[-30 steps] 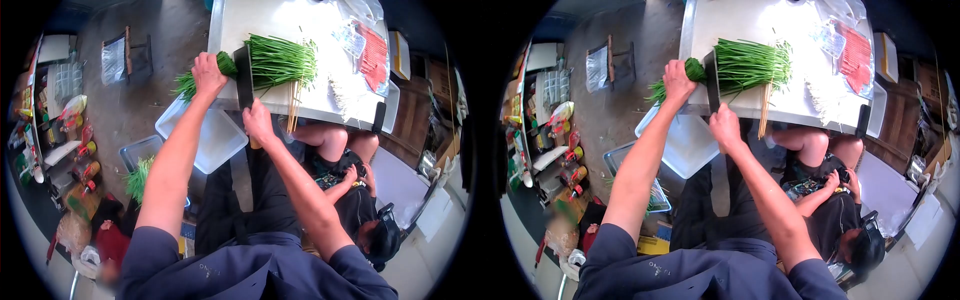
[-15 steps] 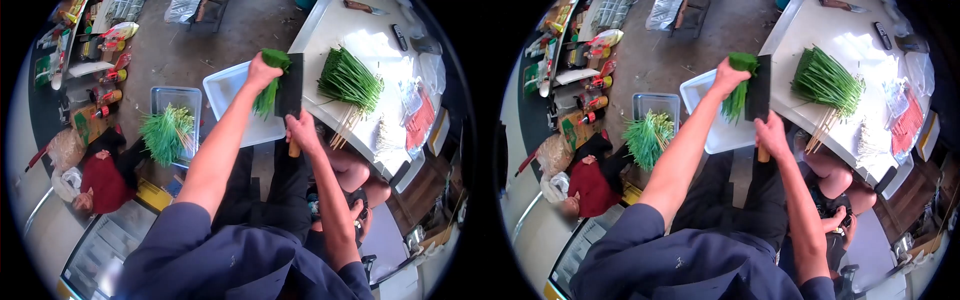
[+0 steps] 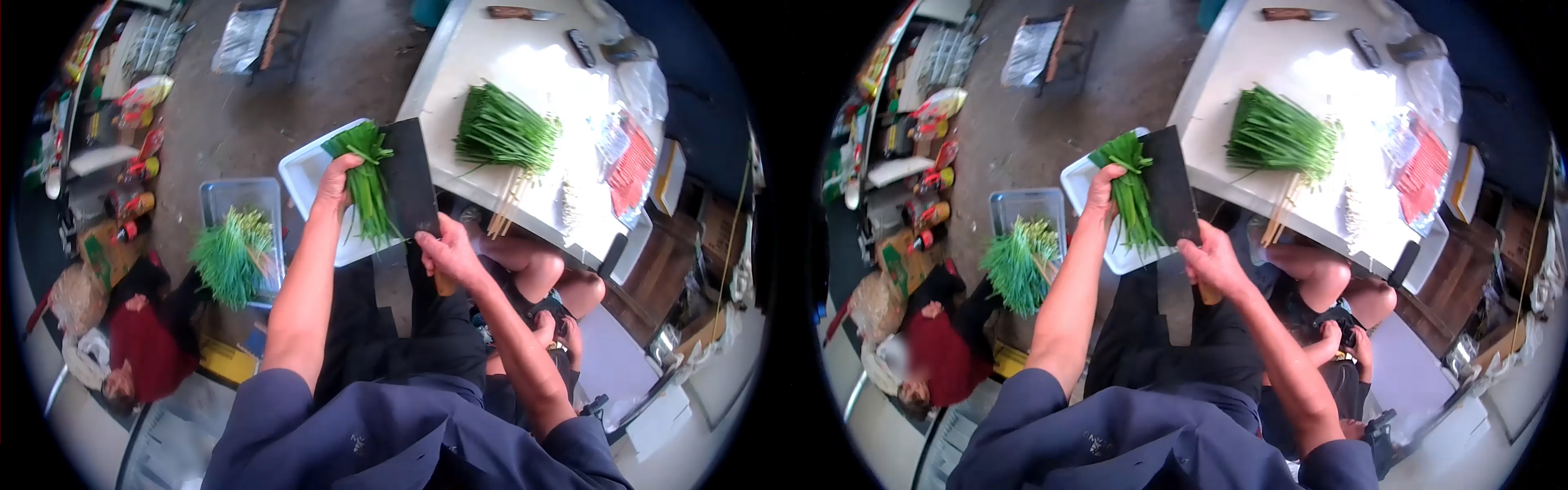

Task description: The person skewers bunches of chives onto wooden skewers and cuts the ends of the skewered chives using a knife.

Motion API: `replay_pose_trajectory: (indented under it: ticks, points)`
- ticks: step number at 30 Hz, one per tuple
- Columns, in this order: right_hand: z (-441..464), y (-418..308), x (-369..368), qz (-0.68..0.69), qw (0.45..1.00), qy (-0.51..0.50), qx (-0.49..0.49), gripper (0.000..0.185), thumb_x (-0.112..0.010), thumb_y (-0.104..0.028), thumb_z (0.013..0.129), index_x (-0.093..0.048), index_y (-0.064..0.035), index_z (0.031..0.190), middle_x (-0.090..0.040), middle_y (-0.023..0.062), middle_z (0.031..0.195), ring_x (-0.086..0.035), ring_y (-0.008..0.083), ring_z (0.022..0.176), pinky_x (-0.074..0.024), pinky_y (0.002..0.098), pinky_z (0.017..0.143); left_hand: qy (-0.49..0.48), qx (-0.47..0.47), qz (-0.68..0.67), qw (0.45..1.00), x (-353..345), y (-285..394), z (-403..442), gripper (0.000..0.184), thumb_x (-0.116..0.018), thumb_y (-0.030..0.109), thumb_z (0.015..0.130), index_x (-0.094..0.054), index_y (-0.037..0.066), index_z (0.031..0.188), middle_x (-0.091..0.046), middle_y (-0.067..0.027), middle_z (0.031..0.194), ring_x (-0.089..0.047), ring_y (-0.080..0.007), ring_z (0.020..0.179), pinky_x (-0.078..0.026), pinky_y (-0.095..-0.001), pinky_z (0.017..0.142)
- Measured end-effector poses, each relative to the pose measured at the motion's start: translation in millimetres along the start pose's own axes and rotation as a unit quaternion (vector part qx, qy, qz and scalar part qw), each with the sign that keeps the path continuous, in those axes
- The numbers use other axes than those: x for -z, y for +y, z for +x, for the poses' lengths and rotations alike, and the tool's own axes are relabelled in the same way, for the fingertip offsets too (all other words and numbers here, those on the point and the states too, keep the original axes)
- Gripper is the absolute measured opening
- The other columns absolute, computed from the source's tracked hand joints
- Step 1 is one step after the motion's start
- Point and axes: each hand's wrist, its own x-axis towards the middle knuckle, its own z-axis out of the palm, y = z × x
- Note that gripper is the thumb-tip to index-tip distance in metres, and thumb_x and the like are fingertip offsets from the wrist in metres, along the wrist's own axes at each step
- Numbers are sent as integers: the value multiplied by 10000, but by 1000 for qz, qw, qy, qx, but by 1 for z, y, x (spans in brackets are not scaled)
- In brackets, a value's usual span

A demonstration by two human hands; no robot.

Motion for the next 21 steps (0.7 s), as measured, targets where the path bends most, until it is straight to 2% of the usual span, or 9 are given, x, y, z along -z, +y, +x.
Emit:
replay_pose_trajectory:
  ticks: [3,6,7,11,13,16,17,19,21]
  points:
    - [-9,-4,7,44,998,19,31,201,-590,-116,962,-558,-21,1136,-545,6,648,-527,83,500,-465,252,451,-15,10,43,999,-19,8,17,507,-678,156,766,-607,-13,1239,-690,-155,1124,-693,-281,990,-590,-426,892]
    - [-18,-16,14,75,994,63,53,160,-587,-111,957,-551,-25,1087,-536,13,642,-531,97,497,-467,264,451,-138,75,24,987,-47,29,56,499,-683,172,765,-602,-56,1202,-694,-177,1076,-695,-275,953,-583,-409,888]
    - [-21,-22,17,99,989,89,58,139,-584,-108,955,-542,-29,1062,-530,15,638,-531,104,493,-468,270,450,-84,57,67,993,-68,38,63,501,-688,183,767,-604,-51,1202,-701,-183,1049,-696,-281,929,-579,-417,890]
    - [-33,-32,43,155,972,159,78,103,-577,-105,953,-521,-36,1004,-515,17,630,-527,118,478,-468,280,445,-163,97,159,969,-141,76,134,482,-674,175,789,-610,-63,1204,-708,-189,1048,-697,-287,949,-569,-439,913]
    - [-44,-32,60,159,969,166,87,107,-585,-108,953,-523,-31,994,-526,19,642,-537,118,481,-477,281,452,-157,78,250,952,-181,87,178,405,-649,131,804,-620,-64,1158,-710,-171,987,-707,-271,870,-595,-414,842]
    - [-62,-25,84,170,965,177,90,128,-596,-110,952,-518,-23,1005,-528,36,619,-533,132,471,-476,286,451,-128,-31,486,864,-261,78,217,238,-659,26,766,-660,-28,998,-686,-99,882,-677,-189,702,-572,-339,601]
    - [-69,-26,89,181,962,189,85,129,-598,-106,951,-522,-19,1007,-529,38,613,-532,131,470,-475,285,450,-96,-85,591,797,-278,68,235,284,-718,147,741,-668,-15,969,-690,-110,843,-696,-254,758,-569,-367,671]
    - [-82,-22,99,200,956,202,76,129,-599,-103,950,-525,-15,1009,-531,39,607,-531,130,468,-475,284,450,-116,-272,773,561,-285,52,287,533,-779,301,682,-636,6,1102,-699,-159,945,-685,-347,916,-550,-418,815]
    - [-88,-17,113,199,953,218,65,120,-608,-111,948,-538,-31,1005,-554,39,625,-546,121,481,-473,271,459,-68,-252,821,508,-292,25,311,671,-792,359,655,-583,16,1193,-676,-184,1059,-649,-371,1016,-519,-431,890]
